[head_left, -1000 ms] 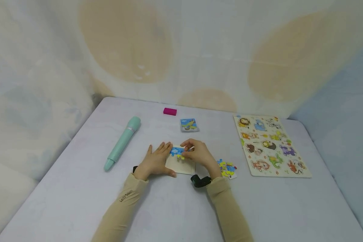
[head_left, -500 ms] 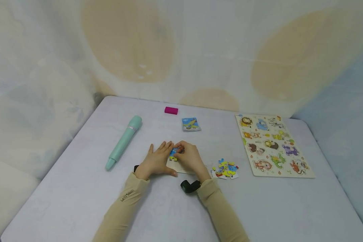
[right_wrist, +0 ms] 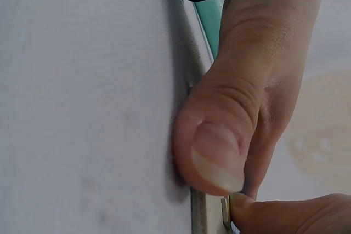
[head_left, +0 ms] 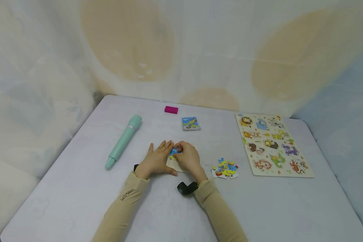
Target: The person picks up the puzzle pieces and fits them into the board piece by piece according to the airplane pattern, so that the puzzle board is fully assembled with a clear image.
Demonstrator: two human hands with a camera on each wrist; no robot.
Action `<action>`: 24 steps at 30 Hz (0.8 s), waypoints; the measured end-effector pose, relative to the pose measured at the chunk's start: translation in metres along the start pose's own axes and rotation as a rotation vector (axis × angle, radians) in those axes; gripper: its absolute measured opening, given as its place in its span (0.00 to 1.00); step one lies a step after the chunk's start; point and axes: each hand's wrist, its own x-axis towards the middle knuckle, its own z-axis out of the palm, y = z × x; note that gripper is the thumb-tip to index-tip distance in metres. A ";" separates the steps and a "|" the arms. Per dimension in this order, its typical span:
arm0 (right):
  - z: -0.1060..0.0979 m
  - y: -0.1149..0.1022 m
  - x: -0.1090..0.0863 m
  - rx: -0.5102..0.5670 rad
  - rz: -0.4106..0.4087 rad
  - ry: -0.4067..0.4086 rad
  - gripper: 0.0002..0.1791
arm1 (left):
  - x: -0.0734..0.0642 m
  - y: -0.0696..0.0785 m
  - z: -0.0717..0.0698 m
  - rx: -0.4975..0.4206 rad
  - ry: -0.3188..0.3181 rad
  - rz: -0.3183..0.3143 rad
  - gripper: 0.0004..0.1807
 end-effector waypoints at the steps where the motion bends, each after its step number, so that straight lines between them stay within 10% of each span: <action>1: 0.000 0.000 0.000 0.003 0.007 0.006 0.17 | 0.000 0.000 0.000 0.000 0.002 0.003 0.68; 12: -0.008 0.015 0.004 0.215 0.014 -0.067 0.14 | -0.001 0.003 0.001 -0.013 0.001 -0.003 0.67; 18: -0.038 0.040 0.003 0.456 0.068 -0.085 0.16 | 0.002 0.006 0.004 -0.019 -0.018 -0.030 0.67; 24: -0.080 0.080 -0.009 0.417 0.135 -0.043 0.18 | 0.005 0.006 0.002 -0.012 -0.019 -0.019 0.67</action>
